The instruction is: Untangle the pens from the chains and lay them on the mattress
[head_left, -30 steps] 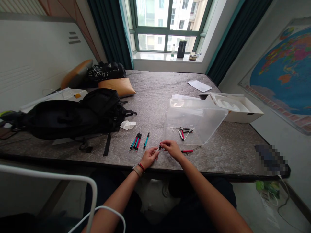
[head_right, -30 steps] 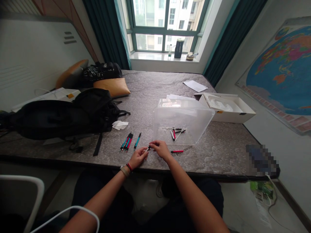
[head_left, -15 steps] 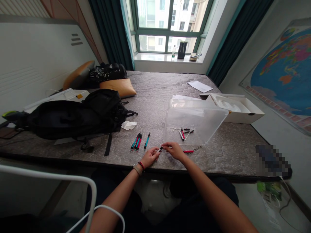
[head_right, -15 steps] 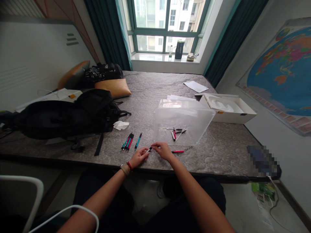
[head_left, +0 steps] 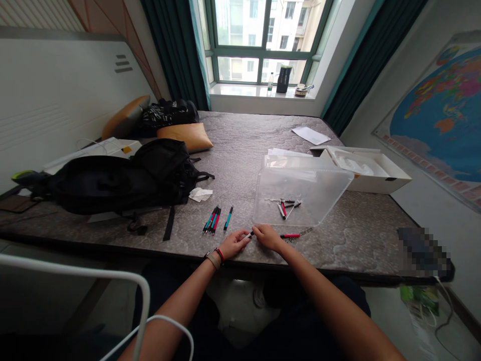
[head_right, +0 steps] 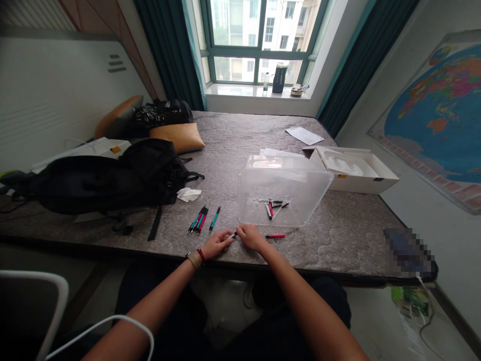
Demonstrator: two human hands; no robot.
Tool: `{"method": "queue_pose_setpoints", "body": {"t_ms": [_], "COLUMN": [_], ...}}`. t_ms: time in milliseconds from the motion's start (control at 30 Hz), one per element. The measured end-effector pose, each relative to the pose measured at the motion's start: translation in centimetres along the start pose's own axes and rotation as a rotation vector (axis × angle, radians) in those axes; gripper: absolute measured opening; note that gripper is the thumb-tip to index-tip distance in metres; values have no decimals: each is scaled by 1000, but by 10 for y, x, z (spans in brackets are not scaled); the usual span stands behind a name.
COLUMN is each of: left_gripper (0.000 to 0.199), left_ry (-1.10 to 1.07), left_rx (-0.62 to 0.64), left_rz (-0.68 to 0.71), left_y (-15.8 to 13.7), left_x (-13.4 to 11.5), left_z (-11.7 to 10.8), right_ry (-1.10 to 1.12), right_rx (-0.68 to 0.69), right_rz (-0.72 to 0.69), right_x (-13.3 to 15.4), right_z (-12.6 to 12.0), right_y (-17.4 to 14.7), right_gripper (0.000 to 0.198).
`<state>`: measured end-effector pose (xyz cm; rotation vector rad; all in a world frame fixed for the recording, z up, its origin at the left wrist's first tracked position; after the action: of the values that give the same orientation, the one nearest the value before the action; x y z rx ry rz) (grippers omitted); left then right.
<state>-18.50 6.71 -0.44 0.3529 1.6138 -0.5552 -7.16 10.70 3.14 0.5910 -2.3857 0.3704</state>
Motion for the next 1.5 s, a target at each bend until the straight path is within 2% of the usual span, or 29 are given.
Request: {"method": "queue_pose_setpoints", "body": {"t_ms": [67, 267, 433, 633, 833, 1033, 1267, 1500], "left_gripper": [40, 40, 42, 42, 43, 42, 39, 32], "left_ry": [12, 29, 14, 32, 29, 17, 158, 364], "left_rx": [17, 24, 26, 34, 22, 17, 0, -28], "left_rz": [-9, -26, -9, -29, -22, -23, 12, 81], "left_y": [0, 1, 3, 2, 4, 4, 4, 7], "left_x": [-1, 3, 4, 4, 5, 5, 7, -9], "left_z": [0, 2, 3, 3, 3, 2, 0, 1], "right_ry": [29, 76, -9, 39, -88, -9, -22, 148], "right_rx": [-5, -44, -70, -110, -84, -234, -172, -67], "right_rz": [0, -96, -36, -64, 4, 56, 40, 125], "right_x": [-4, -2, -4, 3, -4, -6, -10, -29], "right_z": [0, -6, -6, -8, -2, -2, 4, 10], "right_y": [-1, -7, -8, -18, -14, -25, -23, -13], "right_gripper": [45, 31, 45, 25, 42, 38, 33, 50]}}
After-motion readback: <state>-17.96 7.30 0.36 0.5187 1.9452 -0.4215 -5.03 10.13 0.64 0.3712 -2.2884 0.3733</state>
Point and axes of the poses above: each hand's wrist, its own y-axis towards the middle knuckle, its own z-axis out of the palm, x = y × z, the point moved 8 cm from there along y, towards the middle knuckle, and after that the axes turned 3 degrees about x, right-handed, at the moved point
